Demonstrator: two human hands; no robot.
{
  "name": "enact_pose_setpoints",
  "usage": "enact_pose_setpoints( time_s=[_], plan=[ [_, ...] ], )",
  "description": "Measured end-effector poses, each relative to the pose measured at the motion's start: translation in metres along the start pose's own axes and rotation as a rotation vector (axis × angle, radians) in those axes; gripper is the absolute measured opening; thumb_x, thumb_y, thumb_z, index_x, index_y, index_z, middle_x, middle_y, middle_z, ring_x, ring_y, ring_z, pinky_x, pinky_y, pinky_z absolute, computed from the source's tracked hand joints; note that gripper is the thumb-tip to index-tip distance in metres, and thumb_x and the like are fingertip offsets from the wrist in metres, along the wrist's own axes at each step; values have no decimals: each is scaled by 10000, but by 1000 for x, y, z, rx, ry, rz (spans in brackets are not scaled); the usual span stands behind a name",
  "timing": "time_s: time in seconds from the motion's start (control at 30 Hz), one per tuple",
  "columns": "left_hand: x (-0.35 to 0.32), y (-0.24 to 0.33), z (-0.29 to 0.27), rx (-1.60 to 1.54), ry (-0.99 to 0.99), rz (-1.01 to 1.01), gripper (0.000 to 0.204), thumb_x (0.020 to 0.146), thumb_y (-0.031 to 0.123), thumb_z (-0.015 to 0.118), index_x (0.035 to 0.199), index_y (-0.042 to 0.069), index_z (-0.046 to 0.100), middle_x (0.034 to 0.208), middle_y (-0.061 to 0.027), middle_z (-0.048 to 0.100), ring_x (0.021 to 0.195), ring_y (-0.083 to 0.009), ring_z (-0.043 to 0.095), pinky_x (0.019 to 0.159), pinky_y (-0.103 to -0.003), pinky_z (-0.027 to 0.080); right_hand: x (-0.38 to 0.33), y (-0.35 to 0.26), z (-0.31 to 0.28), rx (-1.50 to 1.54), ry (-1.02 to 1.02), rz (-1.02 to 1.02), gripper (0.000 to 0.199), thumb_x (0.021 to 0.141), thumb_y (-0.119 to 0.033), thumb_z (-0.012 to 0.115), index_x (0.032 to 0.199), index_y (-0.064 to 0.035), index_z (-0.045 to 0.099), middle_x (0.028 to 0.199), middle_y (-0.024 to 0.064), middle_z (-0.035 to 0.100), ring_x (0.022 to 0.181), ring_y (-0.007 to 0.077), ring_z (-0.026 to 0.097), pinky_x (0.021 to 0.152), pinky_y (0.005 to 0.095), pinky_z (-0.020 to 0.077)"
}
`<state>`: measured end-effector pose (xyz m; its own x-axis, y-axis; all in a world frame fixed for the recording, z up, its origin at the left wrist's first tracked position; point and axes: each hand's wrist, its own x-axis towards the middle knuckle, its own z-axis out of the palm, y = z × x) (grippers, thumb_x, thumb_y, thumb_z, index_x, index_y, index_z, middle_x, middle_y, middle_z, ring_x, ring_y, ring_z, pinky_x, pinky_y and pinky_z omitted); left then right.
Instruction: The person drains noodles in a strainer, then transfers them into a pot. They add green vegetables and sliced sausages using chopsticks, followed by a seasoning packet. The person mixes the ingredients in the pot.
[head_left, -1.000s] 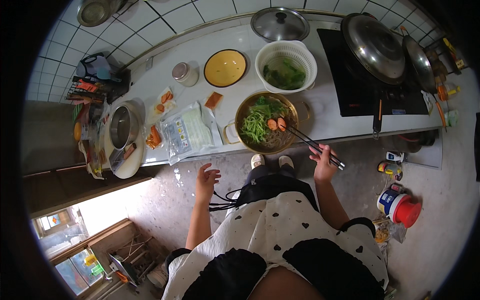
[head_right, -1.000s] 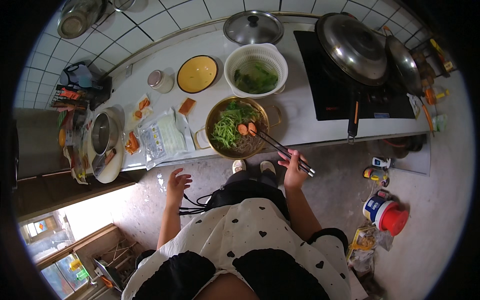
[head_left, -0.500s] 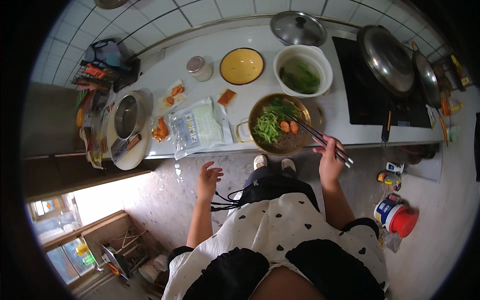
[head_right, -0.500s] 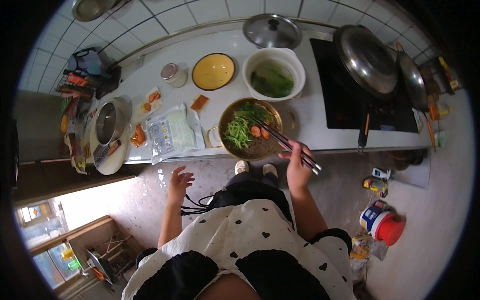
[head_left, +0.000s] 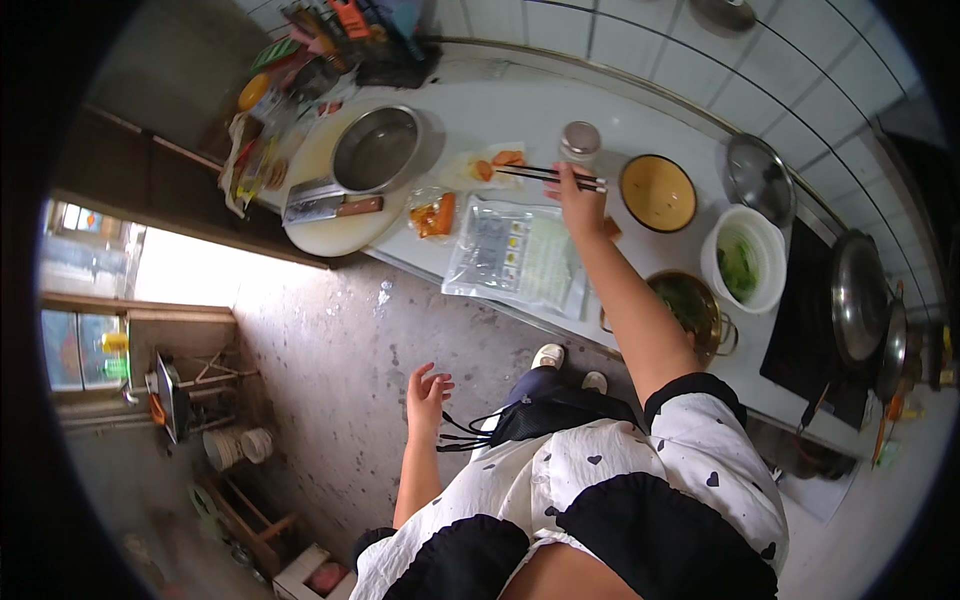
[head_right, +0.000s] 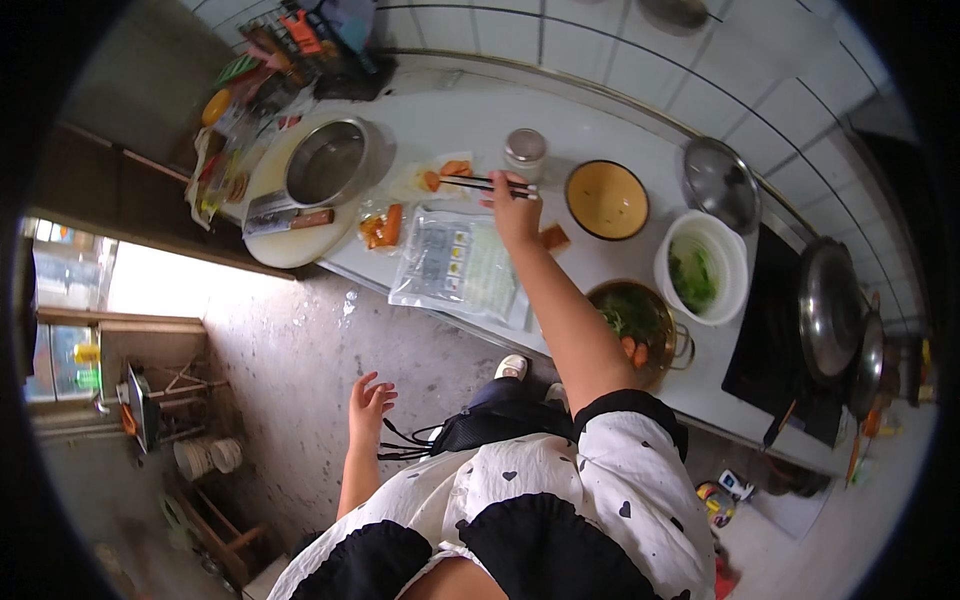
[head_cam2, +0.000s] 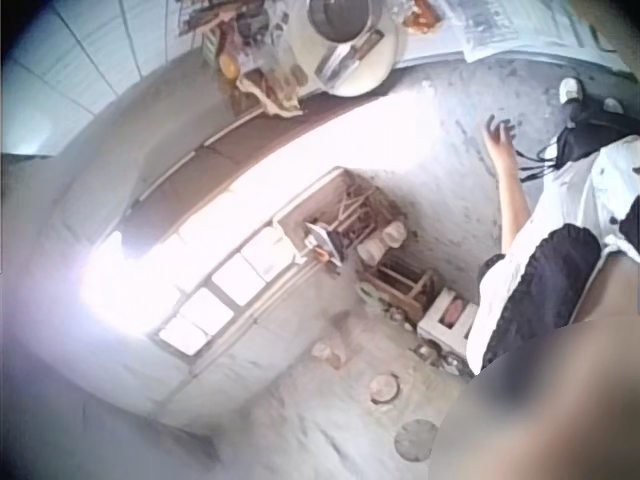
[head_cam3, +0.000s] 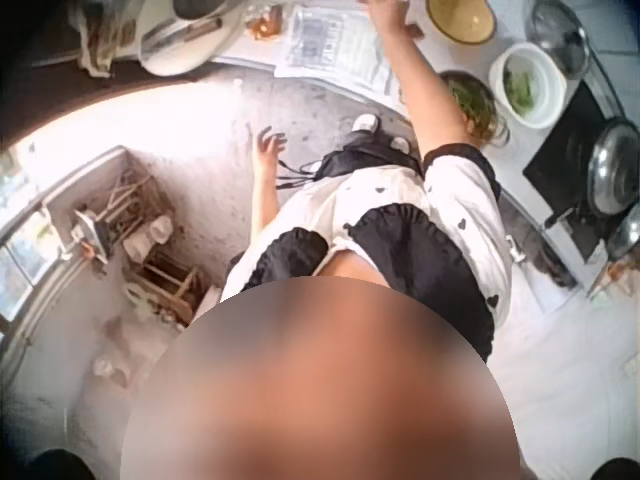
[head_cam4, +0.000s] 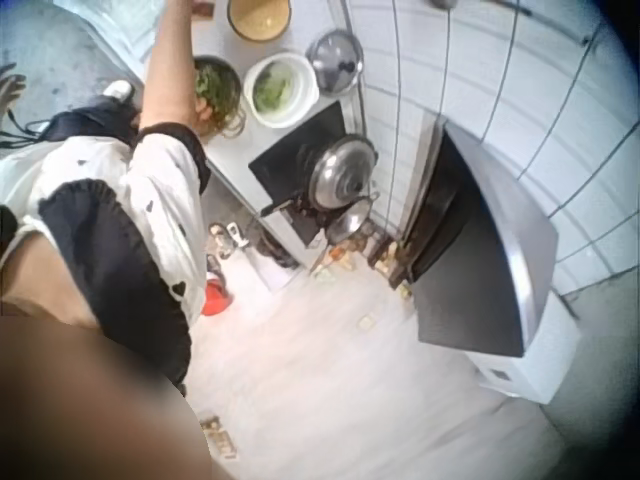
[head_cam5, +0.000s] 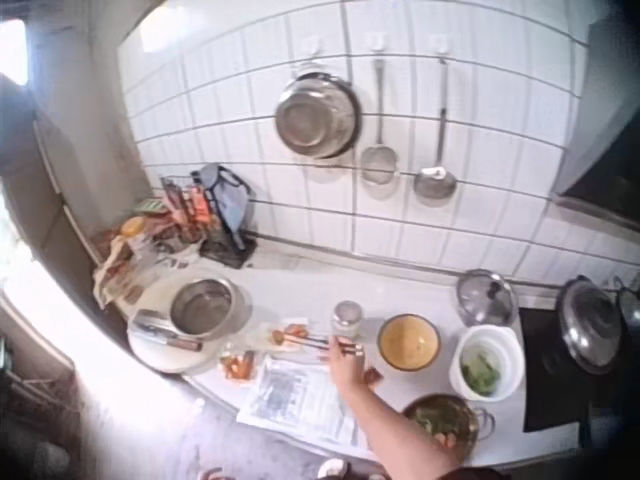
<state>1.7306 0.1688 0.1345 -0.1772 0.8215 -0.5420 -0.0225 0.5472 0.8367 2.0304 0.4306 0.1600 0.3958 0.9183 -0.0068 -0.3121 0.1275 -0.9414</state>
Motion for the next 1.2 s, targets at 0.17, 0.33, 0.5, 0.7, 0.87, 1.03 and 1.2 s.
enact_pose_setpoints(
  time_s=[0.17,0.33,0.5,0.7,0.87,1.03,1.2],
  plan=[
    [1,-5,-23,-85,92,-67,298,890,90,486,1174,47,404,914,-83,604,784,-145,583,661,-253,456,14,34,29,-4,105,71,255,876,-177,520,933,68,556,852,140,607,685,216,630,559,293,556],
    [11,-9,-35,-115,94,-76,296,889,88,489,1171,52,408,912,-80,604,780,-142,584,656,-250,455,12,52,44,-14,102,58,268,875,-180,522,934,80,556,851,142,606,677,214,632,561,293,557],
    [20,-5,-41,-122,86,-81,289,888,81,487,1166,54,411,903,-78,608,772,-142,588,649,-246,454,15,65,48,8,126,51,268,875,-177,526,936,82,559,850,139,608,672,208,633,561,289,557],
    [26,-8,-46,-101,83,-81,284,886,75,485,1160,53,413,897,-80,610,761,-142,590,649,-248,459,4,61,54,-98,76,-26,254,868,-164,542,913,84,576,801,127,621,670,179,632,571,280,558],
    [28,-6,-48,-99,78,-91,288,886,75,486,1162,49,410,902,-81,612,765,-146,594,649,-250,462,0,56,58,-113,54,-54,255,864,-165,552,893,85,589,790,131,623,677,169,631,579,274,557],
    [29,-10,-51,-87,69,-87,291,885,74,487,1165,45,412,906,-82,613,772,-151,597,646,-250,461,-1,58,65,-131,49,-69,265,865,-172,551,895,89,586,786,127,624,664,165,628,578,274,556],
    [24,-6,-49,-65,77,-107,285,886,71,484,1161,44,417,908,-83,613,776,-153,598,647,-250,461,2,53,65,-180,52,-96,276,870,-181,542,893,90,582,789,119,624,651,172,628,569,271,551]
  ],
)
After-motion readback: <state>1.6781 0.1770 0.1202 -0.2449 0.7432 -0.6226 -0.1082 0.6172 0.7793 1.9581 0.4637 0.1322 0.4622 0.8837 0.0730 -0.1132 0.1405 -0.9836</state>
